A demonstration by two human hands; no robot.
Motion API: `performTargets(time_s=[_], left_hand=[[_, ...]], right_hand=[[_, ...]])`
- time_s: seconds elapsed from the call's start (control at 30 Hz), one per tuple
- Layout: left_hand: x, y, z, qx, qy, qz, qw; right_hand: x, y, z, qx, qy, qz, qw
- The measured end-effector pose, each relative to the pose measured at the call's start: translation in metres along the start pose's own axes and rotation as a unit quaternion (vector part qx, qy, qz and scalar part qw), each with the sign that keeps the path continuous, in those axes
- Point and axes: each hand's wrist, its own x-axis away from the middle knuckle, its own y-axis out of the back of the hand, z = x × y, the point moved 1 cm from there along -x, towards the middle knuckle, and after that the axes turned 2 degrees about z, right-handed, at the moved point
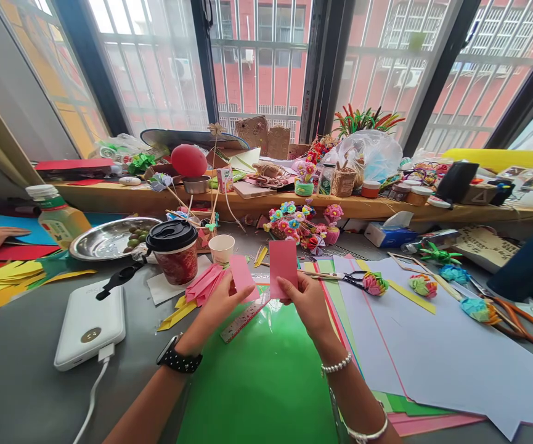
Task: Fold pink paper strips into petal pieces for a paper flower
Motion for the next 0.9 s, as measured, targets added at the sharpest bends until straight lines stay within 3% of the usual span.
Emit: performTargets(time_s=[0.13,0.33,0.5,0.6,0.77,0.9], left_hand=[[0.001,0.001,-0.004,-0.051,-0.064,-0.063,0.995],[0.008,-0.003,-0.017,-0.028,-0.112,-0.018,0.993],[0.011,0.000,-0.022,-0.086,-0.125,-0.064,0.986],[0.012,0.000,-0.024,-0.060,-0.128,-0.059,0.988],[0.012,-0.005,-0.023,0.048,-0.061,0.013,0.997],[0.013,-0.009,-0.020,0.138,0.005,0.025,0.990]], right_hand=[[0.001,-0.002,0.000,0.022,0.003,0.037,0.999],[0.003,-0.005,0.000,0.044,0.000,0.110,0.993],[0.005,-0.007,0.001,0.012,-0.010,0.140,0.990],[0.007,-0.009,0.003,-0.005,-0.015,0.153,0.988],[0.010,-0.012,0.006,0.003,-0.017,0.153,0.988],[0.010,-0.012,0.007,0.065,0.032,0.062,0.995]])
